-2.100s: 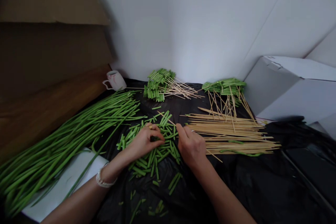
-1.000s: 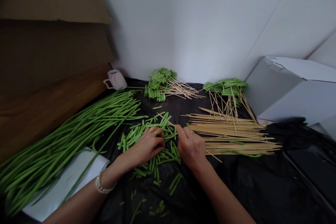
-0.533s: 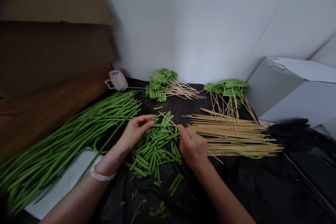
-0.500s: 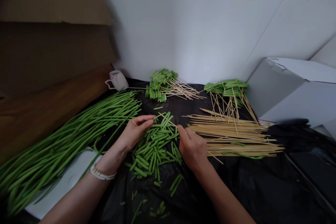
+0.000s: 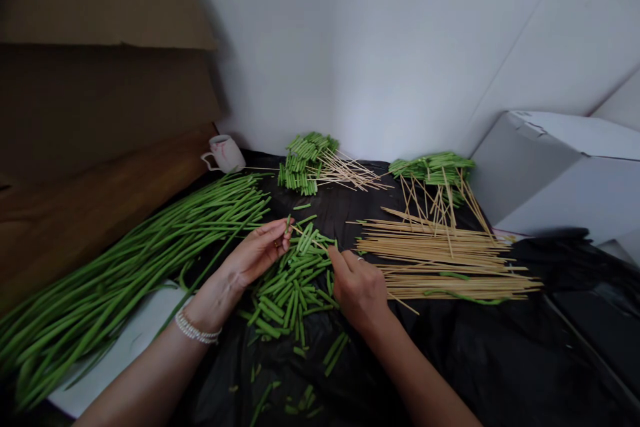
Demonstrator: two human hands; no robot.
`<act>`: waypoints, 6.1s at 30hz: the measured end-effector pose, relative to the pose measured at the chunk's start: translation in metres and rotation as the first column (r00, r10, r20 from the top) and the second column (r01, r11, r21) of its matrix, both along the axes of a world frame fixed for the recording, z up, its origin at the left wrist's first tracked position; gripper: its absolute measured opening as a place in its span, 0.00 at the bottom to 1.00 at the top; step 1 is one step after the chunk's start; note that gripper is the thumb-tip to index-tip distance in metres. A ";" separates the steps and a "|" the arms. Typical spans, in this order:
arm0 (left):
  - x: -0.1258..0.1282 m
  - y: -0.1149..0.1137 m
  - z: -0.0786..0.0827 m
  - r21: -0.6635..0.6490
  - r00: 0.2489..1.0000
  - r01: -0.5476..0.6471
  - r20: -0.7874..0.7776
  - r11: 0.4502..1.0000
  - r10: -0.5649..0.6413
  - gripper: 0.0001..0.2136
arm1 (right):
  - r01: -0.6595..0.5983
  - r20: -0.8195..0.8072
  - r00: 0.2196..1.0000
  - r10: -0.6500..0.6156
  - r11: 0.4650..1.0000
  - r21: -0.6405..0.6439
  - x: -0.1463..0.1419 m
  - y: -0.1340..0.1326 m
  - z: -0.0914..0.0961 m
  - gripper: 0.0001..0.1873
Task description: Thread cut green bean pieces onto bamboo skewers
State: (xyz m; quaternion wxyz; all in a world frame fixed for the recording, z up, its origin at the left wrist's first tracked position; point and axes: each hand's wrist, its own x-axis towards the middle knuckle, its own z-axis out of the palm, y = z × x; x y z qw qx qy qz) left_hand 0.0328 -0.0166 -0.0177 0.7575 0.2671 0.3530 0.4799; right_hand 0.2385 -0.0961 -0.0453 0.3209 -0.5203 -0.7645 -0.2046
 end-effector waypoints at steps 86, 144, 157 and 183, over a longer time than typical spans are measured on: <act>0.042 -0.097 0.005 0.065 0.022 0.992 -0.929 0.106 0.369 0.07 | 0.115 -0.010 0.993 -0.115 0.993 0.022 0.014 0.008 0.002 0.15; 0.027 -0.037 -0.007 0.495 0.427 0.703 -0.868 0.510 0.254 0.07 | 0.136 -0.059 0.990 -0.132 0.989 0.061 0.016 0.009 0.004 0.13; 0.002 -0.007 -0.007 0.029 0.979 0.199 -0.038 0.980 -0.198 0.09 | 0.071 -0.043 0.997 -0.068 0.996 0.053 0.010 0.005 0.002 0.15; 0.001 -0.007 0.000 -0.037 0.994 0.089 0.063 0.995 -0.086 0.08 | 0.015 0.009 1.000 -0.014 1.000 -0.009 0.000 0.000 -0.001 0.16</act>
